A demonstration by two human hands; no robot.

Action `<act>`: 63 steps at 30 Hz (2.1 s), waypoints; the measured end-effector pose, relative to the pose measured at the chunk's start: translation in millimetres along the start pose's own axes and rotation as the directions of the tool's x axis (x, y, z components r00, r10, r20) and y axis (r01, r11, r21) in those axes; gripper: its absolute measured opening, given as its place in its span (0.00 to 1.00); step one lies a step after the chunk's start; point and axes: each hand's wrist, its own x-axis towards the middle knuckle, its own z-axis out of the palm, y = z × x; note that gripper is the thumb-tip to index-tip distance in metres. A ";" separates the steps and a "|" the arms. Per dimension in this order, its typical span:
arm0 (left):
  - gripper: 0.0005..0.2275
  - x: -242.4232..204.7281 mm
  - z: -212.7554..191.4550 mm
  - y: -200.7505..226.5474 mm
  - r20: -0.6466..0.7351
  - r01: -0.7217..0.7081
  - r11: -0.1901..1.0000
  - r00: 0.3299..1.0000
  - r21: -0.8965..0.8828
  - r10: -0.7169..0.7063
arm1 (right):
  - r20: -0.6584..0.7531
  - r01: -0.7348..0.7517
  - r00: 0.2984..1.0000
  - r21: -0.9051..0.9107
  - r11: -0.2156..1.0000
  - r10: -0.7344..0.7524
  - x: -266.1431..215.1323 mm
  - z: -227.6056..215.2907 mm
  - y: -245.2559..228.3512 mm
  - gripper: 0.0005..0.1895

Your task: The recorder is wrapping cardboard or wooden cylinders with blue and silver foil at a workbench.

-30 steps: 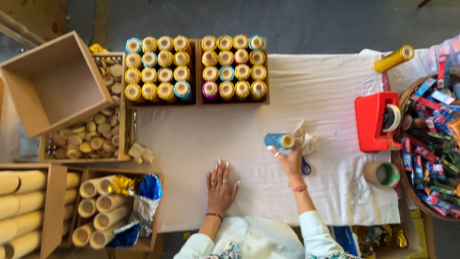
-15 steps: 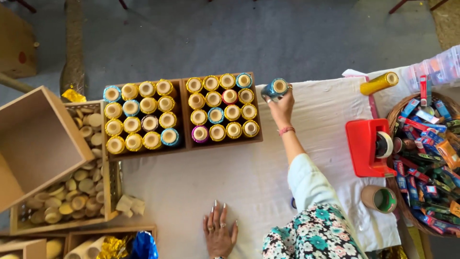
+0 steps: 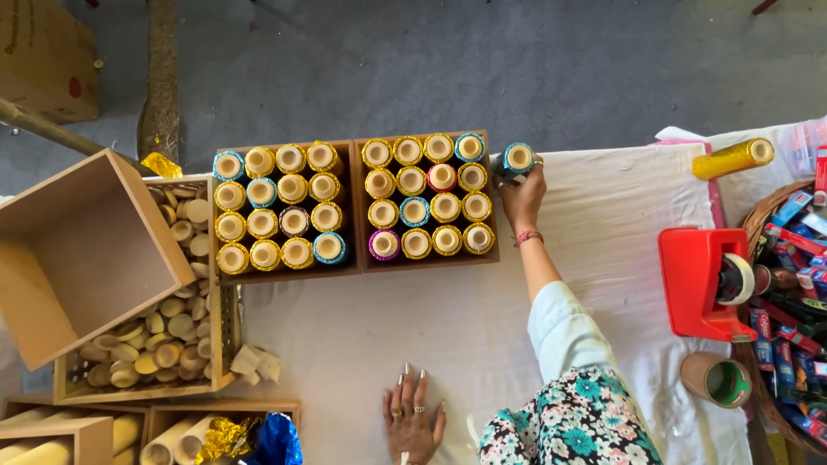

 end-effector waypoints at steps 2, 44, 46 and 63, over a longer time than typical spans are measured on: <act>0.33 -0.9 -1.9 1.5 0.018 0.002 1.000 1.000 -0.005 -0.002 | 0.002 0.007 1.000 0.010 1.000 -0.007 -0.8 1.9 -5.6 0.27; 0.29 -21.1 -38.6 -23.8 0.072 -0.160 0.975 0.982 -0.151 0.173 | 0.087 0.197 0.978 -0.671 0.715 -0.188 -290.1 -185.1 -33.2 0.35; 0.28 -40.7 -50.1 -32.7 0.066 -0.168 0.974 0.982 -0.149 0.180 | 0.109 0.168 0.986 -0.688 0.706 -0.128 -275.1 -189.4 11.0 0.31; 0.14 -114.0 -156.0 -15.5 -0.225 0.130 0.927 0.950 -0.351 -0.218 | 0.770 0.514 0.540 0.018 0.857 -0.340 -456.3 -112.9 -54.9 0.27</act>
